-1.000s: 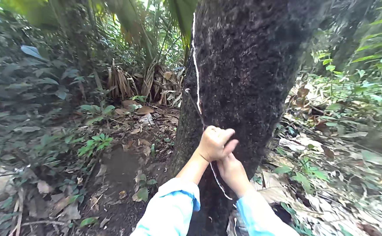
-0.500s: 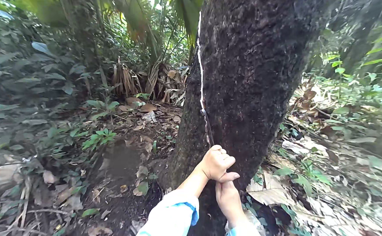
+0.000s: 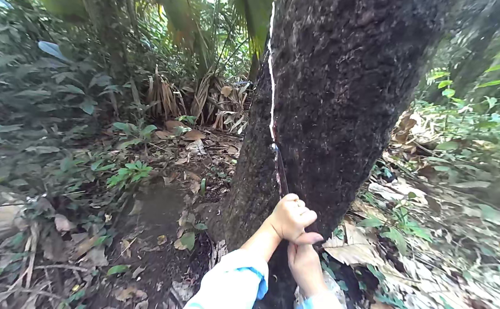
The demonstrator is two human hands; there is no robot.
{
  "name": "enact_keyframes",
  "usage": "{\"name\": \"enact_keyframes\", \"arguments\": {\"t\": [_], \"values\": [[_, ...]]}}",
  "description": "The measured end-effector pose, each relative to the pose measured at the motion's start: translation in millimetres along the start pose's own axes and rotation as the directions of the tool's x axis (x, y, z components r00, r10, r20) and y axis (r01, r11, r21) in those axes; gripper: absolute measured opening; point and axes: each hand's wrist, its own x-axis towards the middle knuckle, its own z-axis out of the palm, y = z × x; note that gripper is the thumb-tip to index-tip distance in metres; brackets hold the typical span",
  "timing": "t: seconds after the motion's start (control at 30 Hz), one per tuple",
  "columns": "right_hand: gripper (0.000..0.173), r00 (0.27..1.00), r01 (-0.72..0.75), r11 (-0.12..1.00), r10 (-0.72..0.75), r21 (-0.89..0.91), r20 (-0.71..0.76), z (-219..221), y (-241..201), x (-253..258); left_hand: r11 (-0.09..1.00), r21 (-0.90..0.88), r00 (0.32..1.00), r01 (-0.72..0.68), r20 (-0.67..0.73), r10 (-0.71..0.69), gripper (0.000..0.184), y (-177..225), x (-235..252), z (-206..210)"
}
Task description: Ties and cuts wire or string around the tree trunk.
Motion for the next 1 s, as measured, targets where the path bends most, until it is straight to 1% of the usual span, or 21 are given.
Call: {"name": "enact_keyframes", "arguments": {"t": [0.07,0.2,0.3,0.37,0.4,0.47,0.5,0.53,0.6,0.67,0.73,0.83,1.0], "values": [[0.027,0.999,-0.021,1.000,0.021,-0.020,0.025,5,4,6,1.000,0.015,1.000,-0.014,-0.009,0.014,0.070,-6,-1,5],[0.028,0.984,-0.120,0.992,0.123,-0.030,0.131,1,7,3,0.999,0.050,0.999,-0.010,-0.030,0.011,0.068,2,-7,13],[0.028,0.978,-0.137,0.990,0.139,-0.021,0.158,-14,-9,1,1.000,0.007,1.000,0.005,-0.022,-0.005,0.068,6,0,5],[0.028,0.975,-0.144,0.989,0.141,0.006,0.174,-22,-23,-6,0.999,-0.029,1.000,0.021,0.019,-0.021,0.069,13,1,-6],[0.029,0.963,-0.178,0.984,0.169,0.025,0.211,-26,-29,-13,0.998,-0.043,0.998,0.034,0.055,-0.032,0.069,20,-1,-11],[0.031,0.908,-0.281,0.958,0.249,0.050,0.338,-40,-38,-38,0.995,-0.069,0.989,0.078,0.130,-0.068,0.069,45,-16,-19],[0.032,0.892,-0.301,0.951,0.256,0.067,0.374,-47,-38,-53,0.992,-0.084,0.986,0.097,0.141,-0.085,0.068,60,-28,-19],[0.031,0.887,-0.302,0.949,0.244,0.092,0.392,-54,-36,-65,0.990,-0.091,0.987,0.110,0.128,-0.098,0.068,70,-39,-17],[0.027,0.911,-0.252,0.958,0.186,0.140,0.368,-65,-31,-77,0.985,-0.110,0.989,0.133,0.079,-0.125,0.066,83,-45,-16],[0.025,0.933,-0.206,0.965,0.143,0.163,0.331,-82,-28,-72,0.983,-0.115,0.990,0.144,0.024,-0.142,0.068,88,-29,-17],[0.022,0.937,-0.194,0.970,0.139,0.146,0.321,-105,-32,-54,0.974,-0.151,0.986,0.167,0.003,-0.168,0.070,85,-3,-17],[0.024,0.911,-0.220,0.968,0.161,0.117,0.380,-134,-38,-28,0.950,-0.211,0.973,0.230,0.045,-0.226,0.074,80,25,-15],[0.030,0.820,-0.240,0.968,0.160,0.076,0.550,-168,-42,7,0.906,-0.254,0.941,0.338,0.115,-0.319,0.071,76,51,-19]]}}
